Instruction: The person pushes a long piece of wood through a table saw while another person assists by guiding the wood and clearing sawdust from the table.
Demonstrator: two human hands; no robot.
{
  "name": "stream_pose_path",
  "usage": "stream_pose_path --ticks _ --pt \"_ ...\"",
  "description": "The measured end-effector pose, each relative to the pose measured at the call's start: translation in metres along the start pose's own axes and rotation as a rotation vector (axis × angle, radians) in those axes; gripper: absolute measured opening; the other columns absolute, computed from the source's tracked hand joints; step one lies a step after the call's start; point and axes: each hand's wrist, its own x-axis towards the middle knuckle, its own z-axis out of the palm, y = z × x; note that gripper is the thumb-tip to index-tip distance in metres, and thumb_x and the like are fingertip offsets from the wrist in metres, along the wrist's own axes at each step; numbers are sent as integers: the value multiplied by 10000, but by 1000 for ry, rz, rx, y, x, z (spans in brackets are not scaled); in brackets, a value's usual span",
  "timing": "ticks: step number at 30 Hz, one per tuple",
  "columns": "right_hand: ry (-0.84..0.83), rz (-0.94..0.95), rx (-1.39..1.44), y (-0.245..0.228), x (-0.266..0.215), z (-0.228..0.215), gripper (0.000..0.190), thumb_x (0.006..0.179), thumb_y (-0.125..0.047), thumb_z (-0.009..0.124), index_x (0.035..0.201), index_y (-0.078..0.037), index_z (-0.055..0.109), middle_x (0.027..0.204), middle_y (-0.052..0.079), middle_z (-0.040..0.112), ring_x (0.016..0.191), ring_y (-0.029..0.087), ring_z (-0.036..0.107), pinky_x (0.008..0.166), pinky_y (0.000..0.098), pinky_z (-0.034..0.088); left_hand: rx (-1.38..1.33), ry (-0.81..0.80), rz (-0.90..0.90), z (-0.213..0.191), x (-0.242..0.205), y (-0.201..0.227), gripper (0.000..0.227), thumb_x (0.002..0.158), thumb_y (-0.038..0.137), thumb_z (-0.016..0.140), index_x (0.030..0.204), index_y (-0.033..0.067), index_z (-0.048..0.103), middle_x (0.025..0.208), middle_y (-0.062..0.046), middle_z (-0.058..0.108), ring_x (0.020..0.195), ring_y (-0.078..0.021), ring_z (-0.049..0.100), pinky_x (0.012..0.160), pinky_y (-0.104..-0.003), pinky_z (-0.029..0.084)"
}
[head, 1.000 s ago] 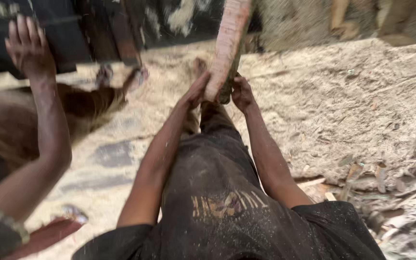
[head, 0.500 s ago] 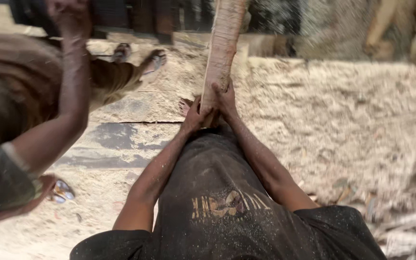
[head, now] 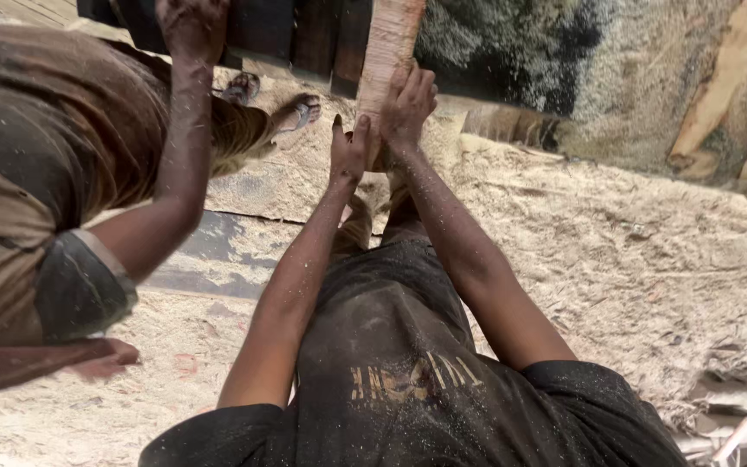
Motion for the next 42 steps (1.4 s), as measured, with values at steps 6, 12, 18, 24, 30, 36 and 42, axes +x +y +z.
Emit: stream_pose_path --ticks 6,12,18,24,30,36,42 --pt "49 -18 10 -6 30 2 552 1096 -481 302 1304 -42 565 1060 58 443 991 203 448 916 417 388 -12 -6 -77 6 33 2 1080 943 823 469 1293 -198 443 1048 -283 538 955 -360 549 775 -500 533" --pt "63 45 54 5 76 30 507 1096 -489 311 1199 -81 593 1092 57 484 1055 211 494 985 412 418 -59 -23 -129 16 63 30 925 883 859 563 886 -59 672 683 -55 545 595 -177 551 576 -377 481" --pt "151 -94 -57 9 85 27 566 1156 -461 279 1409 -17 522 1382 199 485 1288 350 462 1056 569 329 32 89 -16 8 43 31 1003 852 736 751 1307 -125 508 1165 -196 617 1097 -284 627 883 -414 552" --pt "5 42 199 -28 -2 -18 664 1116 -477 296 1526 25 436 1305 155 516 1228 310 510 1118 498 405 441 118 511 -29 4 41 570 880 244 823 1379 48 629 1139 -138 702 1006 -237 708 876 -343 640" --pt "89 156 246 -46 13 -17 586 1120 -401 271 1462 5 519 1227 143 493 1167 288 508 1064 433 430 656 115 640 -42 14 75 179 964 180 810 1126 130 751 1027 -41 699 931 -176 697 729 -308 637" --pt "203 157 307 -45 55 -4 511 1120 -359 300 1387 -32 587 1174 118 535 1105 260 542 1004 443 500 789 234 841 -32 51 102 372 846 265 840 1167 97 753 865 -10 609 821 -189 567 652 -342 551" --pt "255 199 379 -41 114 19 444 1074 -354 341 1272 -47 593 1151 98 531 1037 227 577 908 432 566 849 279 866 -16 121 103 291 927 261 827 1145 81 758 832 -1 611 792 -163 548 604 -295 491"
